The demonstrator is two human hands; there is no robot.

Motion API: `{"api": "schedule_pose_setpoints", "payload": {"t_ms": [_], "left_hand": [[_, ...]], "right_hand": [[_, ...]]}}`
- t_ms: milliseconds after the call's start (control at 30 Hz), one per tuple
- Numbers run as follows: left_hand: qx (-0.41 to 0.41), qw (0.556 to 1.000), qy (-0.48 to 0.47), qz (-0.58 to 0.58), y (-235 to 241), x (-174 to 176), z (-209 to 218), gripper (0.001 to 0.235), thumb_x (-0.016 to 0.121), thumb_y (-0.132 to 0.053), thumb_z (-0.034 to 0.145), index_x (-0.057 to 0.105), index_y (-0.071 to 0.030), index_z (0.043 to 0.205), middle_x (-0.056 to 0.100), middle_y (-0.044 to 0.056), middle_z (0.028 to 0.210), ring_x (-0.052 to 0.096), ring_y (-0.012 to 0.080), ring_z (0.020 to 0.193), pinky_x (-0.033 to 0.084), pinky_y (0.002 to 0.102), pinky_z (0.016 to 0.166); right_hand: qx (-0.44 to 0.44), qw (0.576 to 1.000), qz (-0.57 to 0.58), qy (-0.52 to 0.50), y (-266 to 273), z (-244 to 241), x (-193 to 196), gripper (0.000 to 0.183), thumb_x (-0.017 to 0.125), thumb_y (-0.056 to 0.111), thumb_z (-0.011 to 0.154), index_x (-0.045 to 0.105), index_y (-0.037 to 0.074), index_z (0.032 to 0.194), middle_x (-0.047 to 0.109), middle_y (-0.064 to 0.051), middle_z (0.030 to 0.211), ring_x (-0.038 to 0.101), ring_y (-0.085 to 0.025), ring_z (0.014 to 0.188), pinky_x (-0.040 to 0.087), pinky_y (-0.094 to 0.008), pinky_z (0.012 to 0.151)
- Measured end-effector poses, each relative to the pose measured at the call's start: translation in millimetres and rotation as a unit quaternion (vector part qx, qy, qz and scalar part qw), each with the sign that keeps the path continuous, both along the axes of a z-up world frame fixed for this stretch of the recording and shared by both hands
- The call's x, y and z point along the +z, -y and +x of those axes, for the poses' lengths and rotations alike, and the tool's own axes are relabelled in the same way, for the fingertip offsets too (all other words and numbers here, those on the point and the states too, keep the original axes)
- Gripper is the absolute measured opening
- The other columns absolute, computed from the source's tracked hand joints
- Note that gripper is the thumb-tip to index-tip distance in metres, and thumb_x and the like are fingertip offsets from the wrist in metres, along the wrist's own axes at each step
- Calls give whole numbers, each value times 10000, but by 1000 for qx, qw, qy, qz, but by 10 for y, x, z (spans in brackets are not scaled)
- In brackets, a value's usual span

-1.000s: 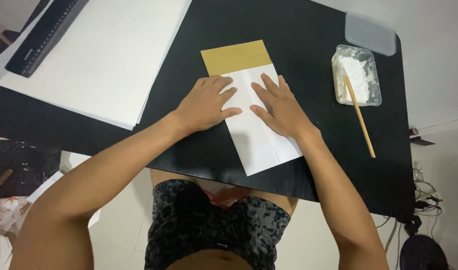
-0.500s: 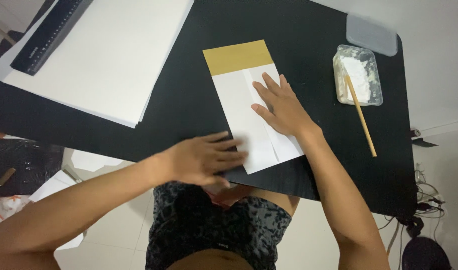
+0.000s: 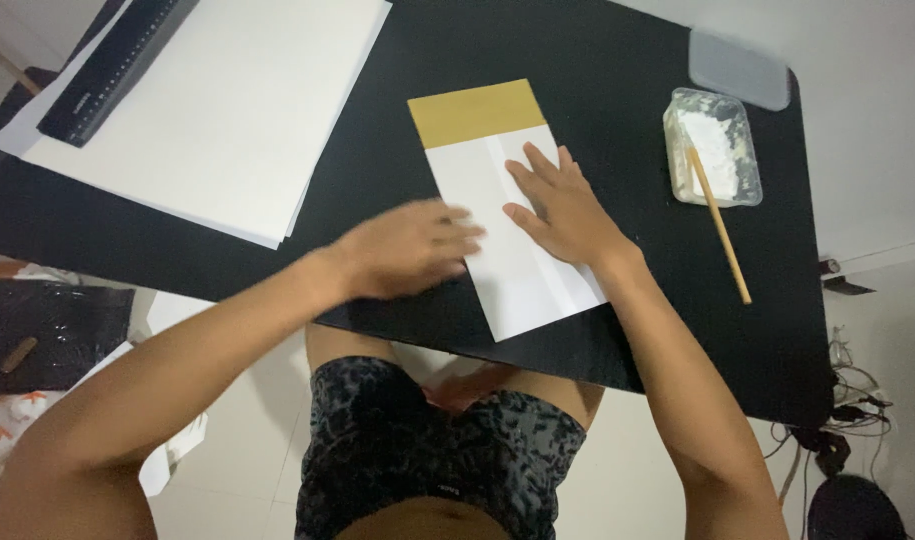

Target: The person folds a white sheet of paper over a small cardboard box and then uses a brush to apply white glue from a container onto the paper surface. The person repeatedly dips the brush and spreads the glue across the paper.

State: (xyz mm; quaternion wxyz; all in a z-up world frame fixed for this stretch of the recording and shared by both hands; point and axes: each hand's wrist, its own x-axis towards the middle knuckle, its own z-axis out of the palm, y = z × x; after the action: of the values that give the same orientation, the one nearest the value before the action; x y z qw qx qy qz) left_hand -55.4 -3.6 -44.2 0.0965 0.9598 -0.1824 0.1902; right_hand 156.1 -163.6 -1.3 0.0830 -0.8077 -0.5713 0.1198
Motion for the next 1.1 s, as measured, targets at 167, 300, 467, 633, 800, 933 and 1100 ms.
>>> {"api": "schedule_pose_setpoints", "payload": {"t_ms": [167, 300, 467, 633, 800, 933, 1100], "left_hand": [[78, 988, -129, 22, -44, 96, -41, 406, 446, -438, 1079, 658, -213, 1342, 664, 11, 1382, 514, 248, 1381, 374, 453, 1169], [88, 980, -177, 15, 103, 297, -123, 335, 511, -377, 1062, 664, -240, 1327, 647, 2, 1409, 538, 224, 1322, 426, 410, 1091], [107, 981, -163, 21, 97, 202, -51, 296, 542, -374, 1054, 664, -247, 1292, 650, -21, 1377, 560, 205, 1287, 437, 409, 1086], [116, 982, -145, 32, 71, 192, 97, 287, 511, -425, 1067, 655, -252, 1246, 650, -40, 1315, 561, 186, 1266, 441, 394, 1074], [126, 986, -102, 26, 10, 267, 338, 297, 604, -497, 986, 721, -315, 1190, 709, -52, 1231, 580, 192, 1231, 424, 438, 1048], [128, 986, -104, 13, -169, 279, 641, 448, 649, -629, 926, 707, -342, 1265, 684, -76, 1292, 532, 164, 1290, 358, 463, 1108], [37, 976, -211, -46, -426, 472, 959, 1002, 686, -816, 666, 557, -215, 1458, 456, 22, 1577, 297, 251, 1492, 168, 564, 1090]], "right_hand": [[47, 998, -11, -37, -9, -243, 291, 657, 502, 527, 995, 462, 204, 1566, 320, -138, 1670, 129, -512, 1527, 85, -652, 1230], [70, 996, -53, 11, 64, -409, 426, 827, 594, 507, 879, 363, 208, 1614, 280, -172, 1676, 182, -495, 1527, 150, -752, 1161], [61, 985, -107, 123, 269, -581, 532, 968, 692, 352, 805, 243, 209, 1650, 225, -211, 1690, 221, -510, 1512, 247, -812, 1063], [12, 973, -120, 198, 379, -478, 589, 807, 679, 174, 804, 425, 111, 1568, 309, -252, 1660, 334, -491, 1483, 316, -810, 1030], [-79, 955, -2, 284, 533, -42, 425, 281, 675, 230, 886, 794, 100, 1105, 659, -152, 1425, 634, -350, 1282, 436, -672, 1024], [-138, 933, 51, 329, 764, 497, 343, 267, 715, 328, 921, 794, 170, 1121, 694, -72, 1426, 629, -304, 1283, 361, -630, 1074], [-205, 949, 113, 210, 1135, 677, 569, 394, 749, 314, 929, 730, 64, 1233, 627, -202, 1457, 558, -406, 1282, 259, -596, 1012]]}}
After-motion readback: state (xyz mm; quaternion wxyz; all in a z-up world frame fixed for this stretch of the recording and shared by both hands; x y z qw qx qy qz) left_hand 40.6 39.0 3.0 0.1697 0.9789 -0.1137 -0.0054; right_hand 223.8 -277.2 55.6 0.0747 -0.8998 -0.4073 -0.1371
